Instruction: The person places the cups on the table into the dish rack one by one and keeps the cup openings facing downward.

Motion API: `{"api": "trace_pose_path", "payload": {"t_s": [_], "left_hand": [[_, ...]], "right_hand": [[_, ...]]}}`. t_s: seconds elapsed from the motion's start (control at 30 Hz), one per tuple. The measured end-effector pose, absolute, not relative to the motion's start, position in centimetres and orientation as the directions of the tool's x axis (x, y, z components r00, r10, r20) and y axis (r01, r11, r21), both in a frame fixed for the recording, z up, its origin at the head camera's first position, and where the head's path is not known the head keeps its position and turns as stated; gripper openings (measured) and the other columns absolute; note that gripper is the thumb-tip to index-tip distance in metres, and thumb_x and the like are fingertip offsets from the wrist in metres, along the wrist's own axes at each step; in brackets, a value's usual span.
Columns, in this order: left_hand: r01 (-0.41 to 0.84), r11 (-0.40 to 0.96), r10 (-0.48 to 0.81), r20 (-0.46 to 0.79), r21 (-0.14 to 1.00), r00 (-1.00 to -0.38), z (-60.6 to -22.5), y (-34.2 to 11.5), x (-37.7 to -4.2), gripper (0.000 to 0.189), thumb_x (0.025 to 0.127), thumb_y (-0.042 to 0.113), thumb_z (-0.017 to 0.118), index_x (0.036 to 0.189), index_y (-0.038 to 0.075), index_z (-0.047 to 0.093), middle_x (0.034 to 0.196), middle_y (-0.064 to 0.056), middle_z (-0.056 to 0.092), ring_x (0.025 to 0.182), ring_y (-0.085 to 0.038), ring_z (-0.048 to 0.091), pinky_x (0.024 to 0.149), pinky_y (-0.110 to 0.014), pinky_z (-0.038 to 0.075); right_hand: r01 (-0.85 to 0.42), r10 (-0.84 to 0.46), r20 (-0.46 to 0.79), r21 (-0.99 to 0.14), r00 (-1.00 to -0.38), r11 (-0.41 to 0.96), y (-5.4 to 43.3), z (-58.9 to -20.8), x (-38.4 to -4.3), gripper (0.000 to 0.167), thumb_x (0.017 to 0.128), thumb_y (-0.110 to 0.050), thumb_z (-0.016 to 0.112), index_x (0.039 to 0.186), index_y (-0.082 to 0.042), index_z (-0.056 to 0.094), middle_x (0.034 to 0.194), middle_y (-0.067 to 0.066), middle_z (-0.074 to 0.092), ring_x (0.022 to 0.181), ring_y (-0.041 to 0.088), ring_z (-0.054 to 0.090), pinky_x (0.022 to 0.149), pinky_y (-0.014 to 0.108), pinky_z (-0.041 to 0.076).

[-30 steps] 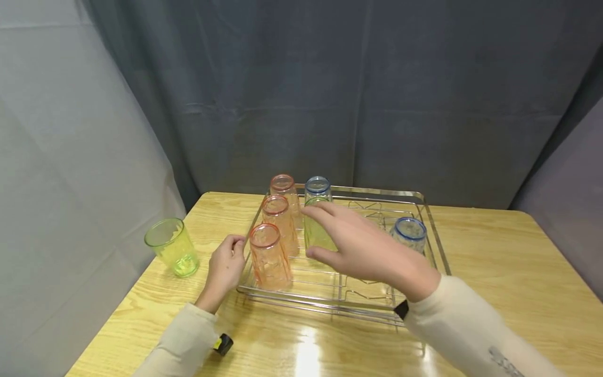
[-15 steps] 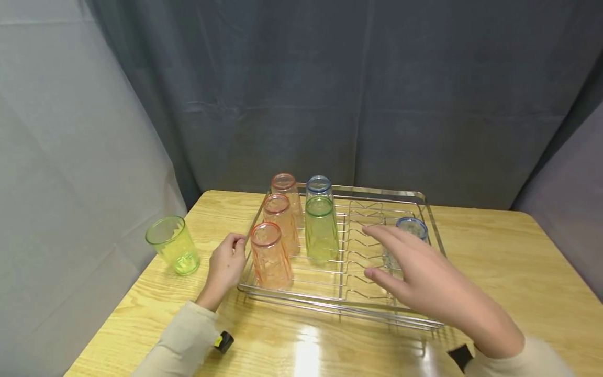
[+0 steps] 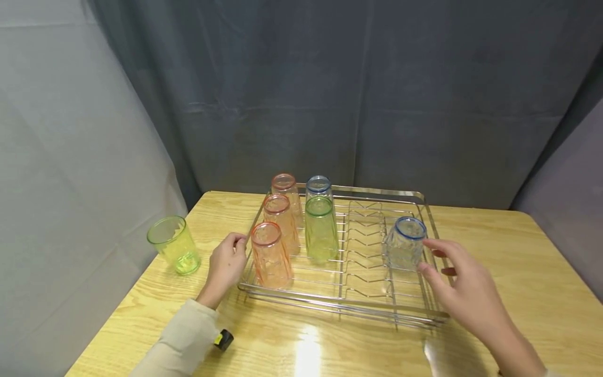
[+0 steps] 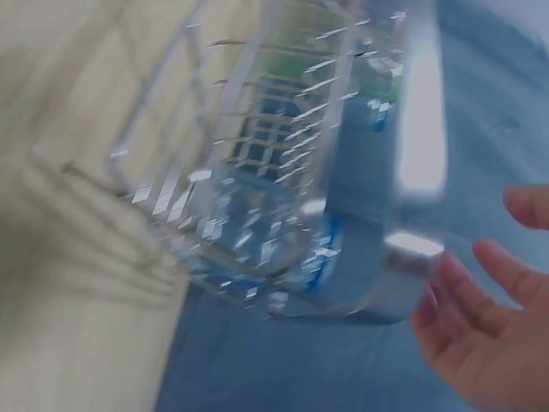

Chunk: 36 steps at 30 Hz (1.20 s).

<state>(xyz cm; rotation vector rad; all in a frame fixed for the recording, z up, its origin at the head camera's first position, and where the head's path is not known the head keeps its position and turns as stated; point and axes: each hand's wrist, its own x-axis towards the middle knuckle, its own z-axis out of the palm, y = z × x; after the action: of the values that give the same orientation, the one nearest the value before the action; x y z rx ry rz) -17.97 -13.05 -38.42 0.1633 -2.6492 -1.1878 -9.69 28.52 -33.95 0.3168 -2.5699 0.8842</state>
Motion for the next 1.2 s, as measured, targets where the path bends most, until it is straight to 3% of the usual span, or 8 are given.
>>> {"api": "trace_pose_path", "payload": {"t_s": [0.1,0.2,0.23,0.3,0.5,0.7,0.97,1.2], "left_hand": [[-0.007,0.679,-0.209,0.185,0.734,-0.96,-38.4,-13.1,-17.9,0.034,0.103,0.024,0.044,0.127,0.005,0.059,0.101,-0.009,0.066,0.074,-0.019,0.058,0.062,-0.029,0.044],[0.005,0.701,-0.221,0.224,0.713,-0.949,-38.0,-13.1,-17.7,0.037,0.102,0.026,0.046,0.131,0.005,0.055,0.1,-0.008,0.063,0.071,-0.018,0.055,0.06,-0.028,0.041],[0.014,0.709,-0.222,0.242,0.705,-0.944,-37.9,-13.2,-17.6,0.037,0.102,0.027,0.046,0.131,0.004,0.055,0.1,-0.008,0.062,0.071,-0.018,0.055,0.059,-0.028,0.04],[0.032,0.718,-0.221,0.272,0.695,-0.937,-37.5,-13.4,-17.3,0.037,0.102,0.028,0.048,0.13,0.005,0.055,0.1,-0.008,0.061,0.071,-0.018,0.053,0.061,-0.028,0.039],[0.123,0.753,-0.175,0.377,0.646,-0.91,-35.7,-14.3,-16.1,0.036,0.1,0.025,0.053,0.13,0.005,0.056,0.105,-0.01,0.062,0.075,-0.021,0.055,0.065,-0.031,0.04],[0.194,0.752,-0.177,0.476,0.63,-0.861,-33.9,-16.5,-15.4,0.034,0.098,0.02,0.056,0.128,0.004,0.058,0.107,-0.012,0.062,0.087,-0.028,0.056,0.072,-0.036,0.042],[0.163,0.81,-0.227,0.557,0.563,-0.799,-32.5,-21.2,-16.9,0.034,0.098,0.02,0.055,0.125,0.0,0.06,0.111,-0.018,0.06,0.095,-0.035,0.053,0.081,-0.047,0.042],[0.083,0.858,-0.203,0.483,0.507,-0.852,-32.0,-24.6,-18.2,0.045,0.097,0.029,0.057,0.13,-0.002,0.057,0.13,-0.025,0.053,0.116,-0.043,0.044,0.096,-0.055,0.035]], "right_hand": [[-0.258,-0.048,0.374,-0.538,-0.926,0.802,29.3,-34.9,-9.9,0.047,0.096,-0.019,0.065,0.136,0.001,0.052,0.133,0.028,0.053,0.112,0.009,0.055,0.067,0.01,0.049],[-0.198,-0.018,0.316,-0.545,-0.949,0.814,29.8,-35.7,-10.2,0.055,0.097,-0.022,0.062,0.14,0.009,0.045,0.135,0.035,0.048,0.112,0.049,0.05,0.073,0.034,0.057],[-0.175,-0.006,0.296,-0.548,-0.955,0.818,29.8,-36.0,-10.3,0.058,0.098,-0.023,0.061,0.141,0.01,0.042,0.136,0.037,0.046,0.113,0.052,0.049,0.074,0.044,0.057],[-0.138,0.022,0.271,-0.554,-0.962,0.821,29.8,-36.5,-10.6,0.064,0.099,-0.025,0.06,0.144,0.013,0.036,0.137,0.04,0.044,0.114,0.055,0.048,0.078,0.06,0.052],[-0.034,0.058,0.139,-0.58,-0.989,0.814,30.1,-37.0,-11.5,0.079,0.102,-0.032,0.051,0.15,0.017,0.012,0.141,0.049,0.03,0.115,0.065,0.043,0.084,0.072,0.042],[0.053,0.046,-0.027,-0.614,-0.999,0.788,30.1,-37.3,-12.0,0.085,0.105,-0.041,0.04,0.151,0.017,-0.002,0.142,0.051,0.024,0.122,0.066,0.041,0.085,0.068,0.047],[0.105,0.025,-0.141,-0.6,-0.99,0.793,30.1,-37.6,-12.2,0.089,0.105,-0.047,0.034,0.15,0.016,-0.01,0.143,0.045,0.03,0.125,0.067,0.038,0.078,0.06,0.053],[0.087,0.027,-0.107,-0.608,-0.994,0.789,30.2,-38.1,-12.2,0.087,0.105,-0.046,0.035,0.151,0.014,-0.008,0.14,0.043,0.04,0.121,0.066,0.044,0.075,0.058,0.054]]}}
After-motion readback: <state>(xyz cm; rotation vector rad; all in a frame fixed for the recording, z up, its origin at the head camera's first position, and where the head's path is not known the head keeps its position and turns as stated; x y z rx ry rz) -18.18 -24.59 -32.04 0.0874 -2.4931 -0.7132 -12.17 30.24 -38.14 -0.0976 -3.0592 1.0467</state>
